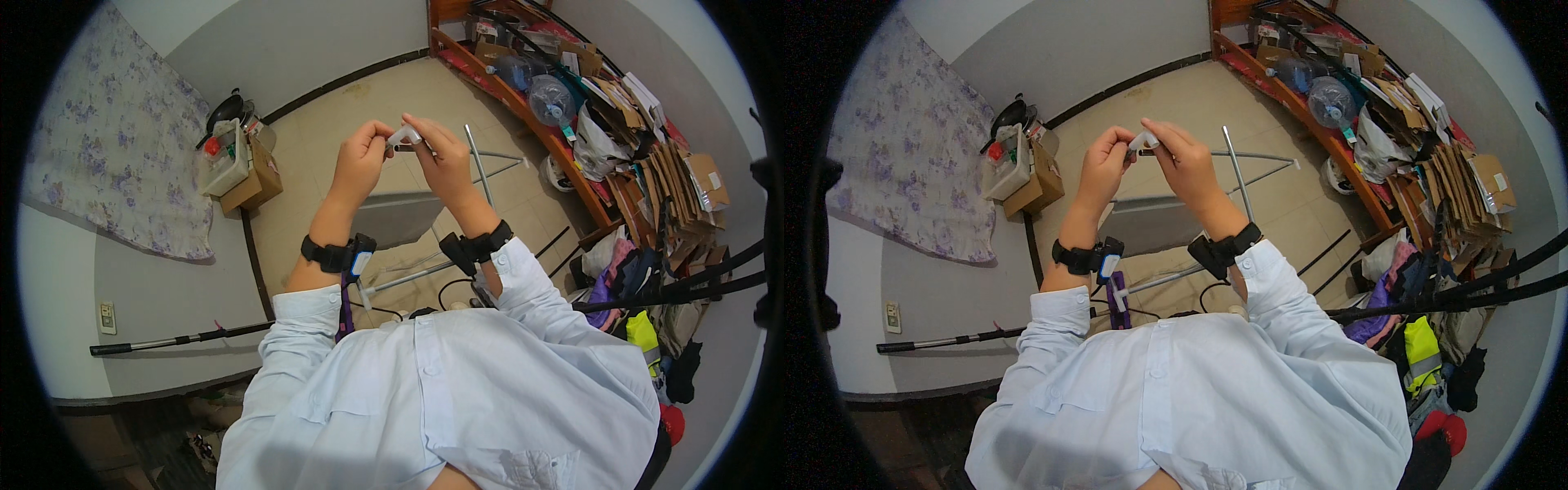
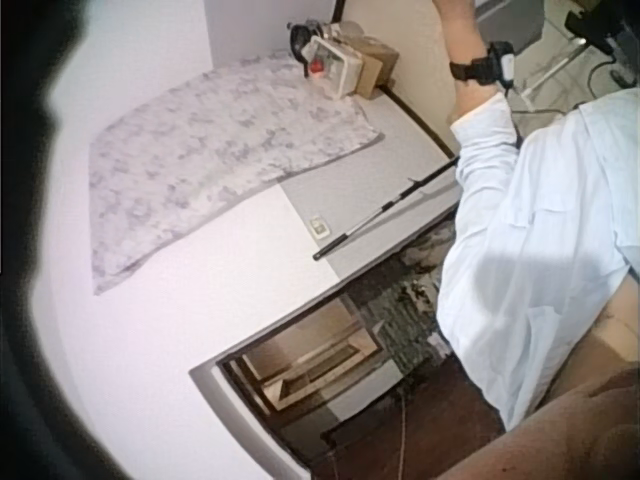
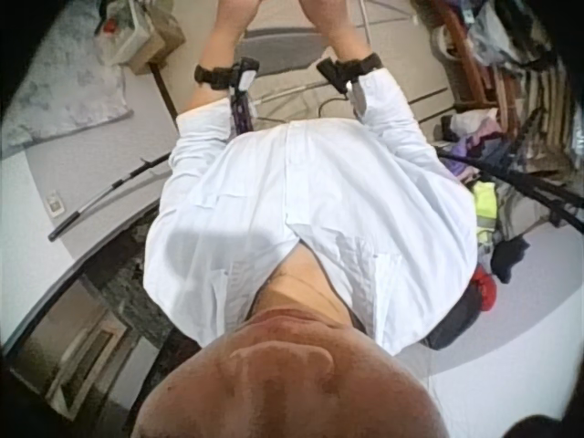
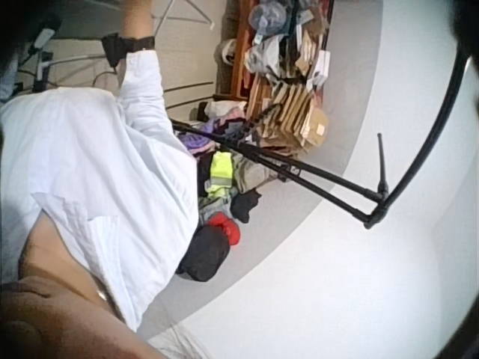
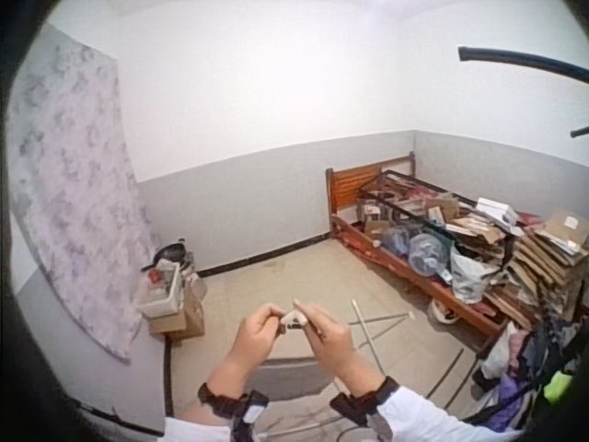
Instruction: The person assembles a metal frame by connecting multiple metal rods with plastic connectors. They repeatedly insert and remove rods, adjust the frame shape, and test connections. The process involves handling several rods and connectors to form a stable structure.
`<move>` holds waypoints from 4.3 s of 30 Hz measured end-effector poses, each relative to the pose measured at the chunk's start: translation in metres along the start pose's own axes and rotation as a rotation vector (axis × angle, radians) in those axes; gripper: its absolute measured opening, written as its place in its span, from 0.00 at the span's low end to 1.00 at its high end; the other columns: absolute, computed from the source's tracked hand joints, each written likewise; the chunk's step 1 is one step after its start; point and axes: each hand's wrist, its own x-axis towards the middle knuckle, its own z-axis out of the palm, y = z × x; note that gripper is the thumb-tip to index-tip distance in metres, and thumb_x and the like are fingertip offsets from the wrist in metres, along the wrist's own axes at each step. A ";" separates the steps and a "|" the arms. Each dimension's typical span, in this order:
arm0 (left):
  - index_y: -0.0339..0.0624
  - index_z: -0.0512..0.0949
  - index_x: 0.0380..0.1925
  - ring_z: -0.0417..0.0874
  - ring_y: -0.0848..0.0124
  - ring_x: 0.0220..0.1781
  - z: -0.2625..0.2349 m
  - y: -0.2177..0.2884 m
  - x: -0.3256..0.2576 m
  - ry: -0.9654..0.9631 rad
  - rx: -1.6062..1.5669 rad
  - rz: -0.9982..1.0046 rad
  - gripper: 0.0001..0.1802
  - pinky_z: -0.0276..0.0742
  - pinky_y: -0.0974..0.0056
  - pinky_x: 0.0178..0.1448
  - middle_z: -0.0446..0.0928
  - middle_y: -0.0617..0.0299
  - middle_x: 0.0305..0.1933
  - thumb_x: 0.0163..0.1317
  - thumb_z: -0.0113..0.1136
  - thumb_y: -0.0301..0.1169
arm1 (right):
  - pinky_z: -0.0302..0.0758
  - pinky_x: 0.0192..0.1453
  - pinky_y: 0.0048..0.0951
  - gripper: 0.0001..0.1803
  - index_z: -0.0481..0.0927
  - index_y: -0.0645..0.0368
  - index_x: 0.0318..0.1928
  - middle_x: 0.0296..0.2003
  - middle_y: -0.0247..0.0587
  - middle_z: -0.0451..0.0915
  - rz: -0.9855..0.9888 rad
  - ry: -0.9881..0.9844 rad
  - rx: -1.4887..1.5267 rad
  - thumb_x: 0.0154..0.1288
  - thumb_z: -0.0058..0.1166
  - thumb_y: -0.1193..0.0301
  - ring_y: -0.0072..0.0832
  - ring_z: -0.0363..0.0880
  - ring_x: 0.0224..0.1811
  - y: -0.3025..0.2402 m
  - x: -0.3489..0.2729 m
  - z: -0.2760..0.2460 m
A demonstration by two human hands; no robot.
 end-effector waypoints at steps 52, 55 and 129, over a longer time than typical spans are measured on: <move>0.36 0.73 0.24 0.65 0.76 0.22 0.017 -0.024 0.013 -0.046 0.321 -0.036 0.21 0.63 0.67 0.27 0.67 0.65 0.17 0.66 0.49 0.44 | 0.74 0.42 0.24 0.24 0.74 0.59 0.55 0.46 0.43 0.80 0.119 0.000 -0.254 0.56 0.47 0.83 0.29 0.80 0.44 0.019 0.035 -0.034; 0.36 0.72 0.22 0.65 0.74 0.20 0.021 -0.020 0.009 -0.019 0.342 -0.087 0.22 0.62 0.65 0.26 0.67 0.60 0.16 0.65 0.51 0.44 | 0.73 0.41 0.24 0.26 0.73 0.58 0.55 0.47 0.43 0.80 0.199 -0.030 -0.253 0.54 0.45 0.82 0.29 0.80 0.45 0.015 0.028 -0.032; 0.38 0.80 0.36 0.60 0.84 0.23 -0.010 -0.014 0.000 0.227 0.041 0.224 0.21 0.54 0.75 0.26 0.63 0.74 0.20 0.63 0.55 0.47 | 0.59 0.45 0.29 0.09 0.77 0.56 0.40 0.30 0.35 0.72 0.076 -0.397 -0.148 0.66 0.49 0.65 0.29 0.67 0.35 0.023 0.024 -0.013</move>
